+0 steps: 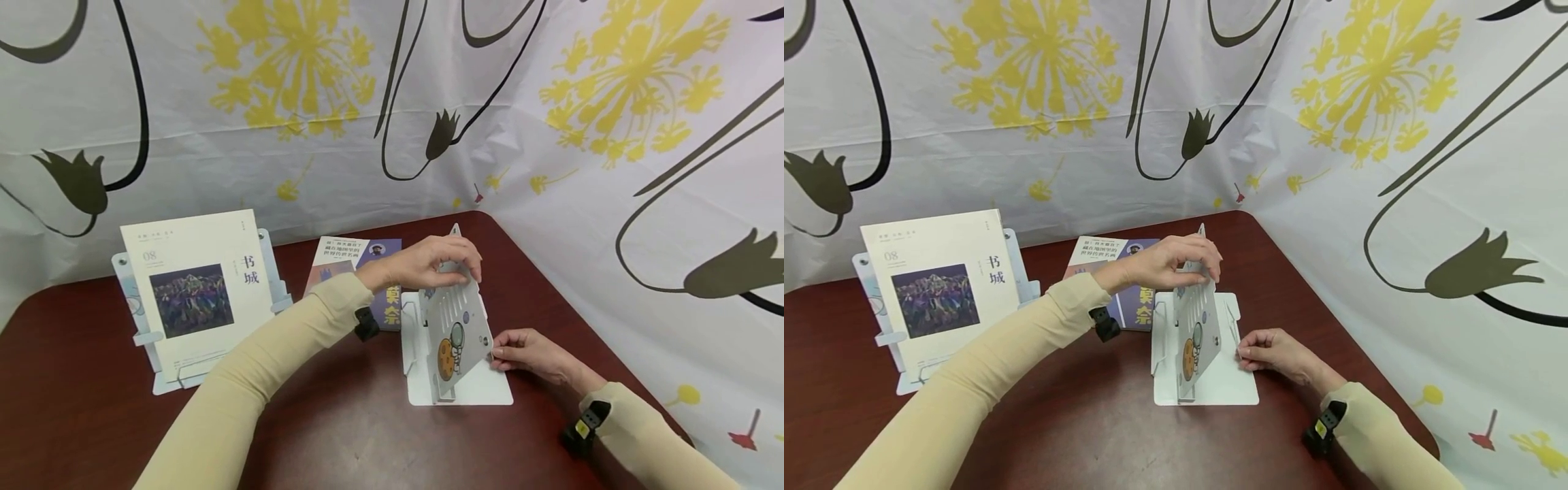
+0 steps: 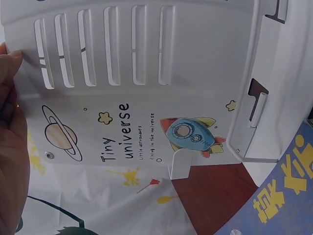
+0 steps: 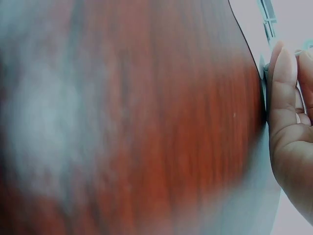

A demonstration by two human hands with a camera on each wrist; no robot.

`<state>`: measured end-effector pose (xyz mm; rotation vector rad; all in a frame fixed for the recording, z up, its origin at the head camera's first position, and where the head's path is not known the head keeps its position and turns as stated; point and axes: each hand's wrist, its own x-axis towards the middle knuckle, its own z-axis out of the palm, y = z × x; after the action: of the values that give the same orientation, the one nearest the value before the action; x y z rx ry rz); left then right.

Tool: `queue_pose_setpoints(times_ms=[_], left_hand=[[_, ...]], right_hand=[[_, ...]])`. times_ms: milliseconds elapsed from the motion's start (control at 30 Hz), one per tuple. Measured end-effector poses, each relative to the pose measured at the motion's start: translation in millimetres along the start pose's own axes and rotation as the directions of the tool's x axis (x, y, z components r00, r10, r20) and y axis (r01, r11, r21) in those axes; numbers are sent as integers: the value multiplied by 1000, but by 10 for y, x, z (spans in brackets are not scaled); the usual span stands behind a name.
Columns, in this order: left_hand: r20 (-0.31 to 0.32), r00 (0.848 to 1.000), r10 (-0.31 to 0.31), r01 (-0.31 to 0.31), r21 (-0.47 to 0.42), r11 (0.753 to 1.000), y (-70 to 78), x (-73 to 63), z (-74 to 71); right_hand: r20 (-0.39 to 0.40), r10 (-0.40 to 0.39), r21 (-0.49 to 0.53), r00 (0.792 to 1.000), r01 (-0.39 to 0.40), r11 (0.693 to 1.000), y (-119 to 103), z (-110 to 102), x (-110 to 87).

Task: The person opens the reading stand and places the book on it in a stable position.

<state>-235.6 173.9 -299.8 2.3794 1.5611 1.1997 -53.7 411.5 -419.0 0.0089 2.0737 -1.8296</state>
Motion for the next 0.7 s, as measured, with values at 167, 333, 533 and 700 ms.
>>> queue_pose_setpoints(times_ms=[167, 333, 533, 700], left_hand=[[14, 1000, 0, 0, -8, 1000, 16, 7, 4], [20, 1000, 19, -19, -23, 1000, 18, 30, 26], [28, 999, 44, -43, -32, 999, 3, 46, 64], [37, 999, 34, -34, -10, 999, 11, 54, 70]], right_hand=[[-6, 29, 1, 1000, -29, 1000, -28, 56, 1], [10, 14, -18, 1000, -14, 1000, -34, 95, 1], [26, -6, -27, 1000, 7, 1000, -40, 134, -1], [19, 10, -38, 1000, -9, 999, -34, 151, -1]])
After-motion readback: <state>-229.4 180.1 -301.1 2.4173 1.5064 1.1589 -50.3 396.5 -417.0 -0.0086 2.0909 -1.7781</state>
